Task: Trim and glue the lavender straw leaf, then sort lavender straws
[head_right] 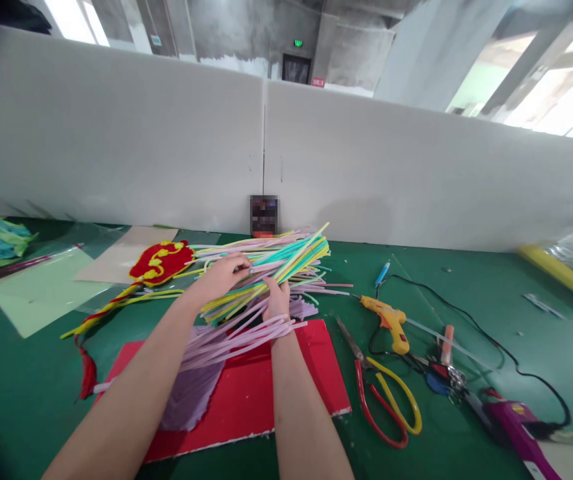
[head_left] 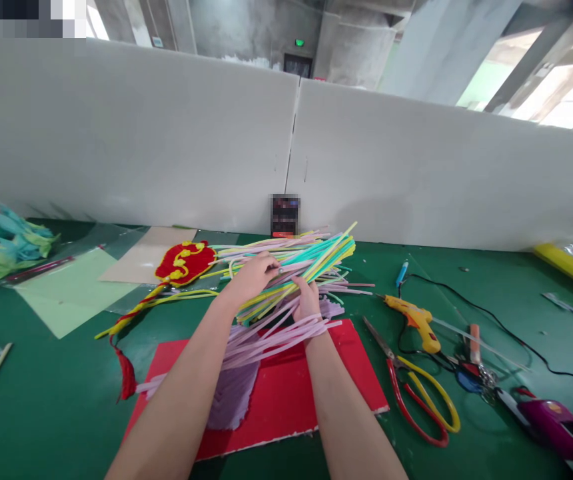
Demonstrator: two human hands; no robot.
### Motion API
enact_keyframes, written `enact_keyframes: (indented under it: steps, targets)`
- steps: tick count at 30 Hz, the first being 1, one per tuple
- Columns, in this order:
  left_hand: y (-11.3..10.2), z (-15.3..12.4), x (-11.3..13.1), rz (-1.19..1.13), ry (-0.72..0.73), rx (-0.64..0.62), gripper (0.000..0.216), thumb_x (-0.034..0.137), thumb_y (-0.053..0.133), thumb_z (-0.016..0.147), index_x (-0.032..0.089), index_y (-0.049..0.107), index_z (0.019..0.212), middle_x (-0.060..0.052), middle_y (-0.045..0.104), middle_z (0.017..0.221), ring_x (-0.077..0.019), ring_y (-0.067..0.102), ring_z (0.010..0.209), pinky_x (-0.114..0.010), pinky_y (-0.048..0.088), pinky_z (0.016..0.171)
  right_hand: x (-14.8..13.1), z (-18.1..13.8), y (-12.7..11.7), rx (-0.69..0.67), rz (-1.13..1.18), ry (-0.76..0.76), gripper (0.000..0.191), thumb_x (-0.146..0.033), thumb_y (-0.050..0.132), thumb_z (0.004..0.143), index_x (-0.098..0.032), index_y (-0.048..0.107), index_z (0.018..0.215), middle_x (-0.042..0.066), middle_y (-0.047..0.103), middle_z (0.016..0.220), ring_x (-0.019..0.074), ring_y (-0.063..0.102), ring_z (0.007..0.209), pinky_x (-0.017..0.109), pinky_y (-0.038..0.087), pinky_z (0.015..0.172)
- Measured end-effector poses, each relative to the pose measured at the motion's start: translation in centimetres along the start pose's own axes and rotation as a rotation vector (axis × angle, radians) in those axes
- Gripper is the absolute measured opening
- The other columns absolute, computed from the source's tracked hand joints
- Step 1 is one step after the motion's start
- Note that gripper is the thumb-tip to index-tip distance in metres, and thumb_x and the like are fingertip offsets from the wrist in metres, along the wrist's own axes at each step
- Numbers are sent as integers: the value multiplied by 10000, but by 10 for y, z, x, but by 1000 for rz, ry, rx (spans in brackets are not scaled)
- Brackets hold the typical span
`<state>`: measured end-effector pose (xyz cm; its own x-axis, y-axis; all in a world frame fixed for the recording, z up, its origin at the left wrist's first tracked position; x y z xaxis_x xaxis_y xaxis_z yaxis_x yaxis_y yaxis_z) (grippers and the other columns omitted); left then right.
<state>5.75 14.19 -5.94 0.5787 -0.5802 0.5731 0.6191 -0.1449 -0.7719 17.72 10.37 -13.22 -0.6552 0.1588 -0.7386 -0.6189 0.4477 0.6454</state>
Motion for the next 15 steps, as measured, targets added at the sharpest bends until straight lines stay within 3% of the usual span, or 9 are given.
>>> enact_keyframes:
  steps: [15]
  targets:
    - [-2,0,-2,38,-33,12,153,153,477,824,166,624,864,-65,612,934,-199,574,885,-330,430,833,0,0,5,-156,-51,-42,345,-243,750,563,-174,591,862,-27,676,726,148,630,702,327,512,742]
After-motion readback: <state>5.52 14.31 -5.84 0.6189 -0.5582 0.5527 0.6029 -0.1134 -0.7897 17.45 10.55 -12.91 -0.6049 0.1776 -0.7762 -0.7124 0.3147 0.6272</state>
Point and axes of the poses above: each hand's wrist, its own z-axis towards the middle knuckle, its own y-axis out of the palm, x = y × z, the point moved 4 cm from there along z, towards the middle knuckle
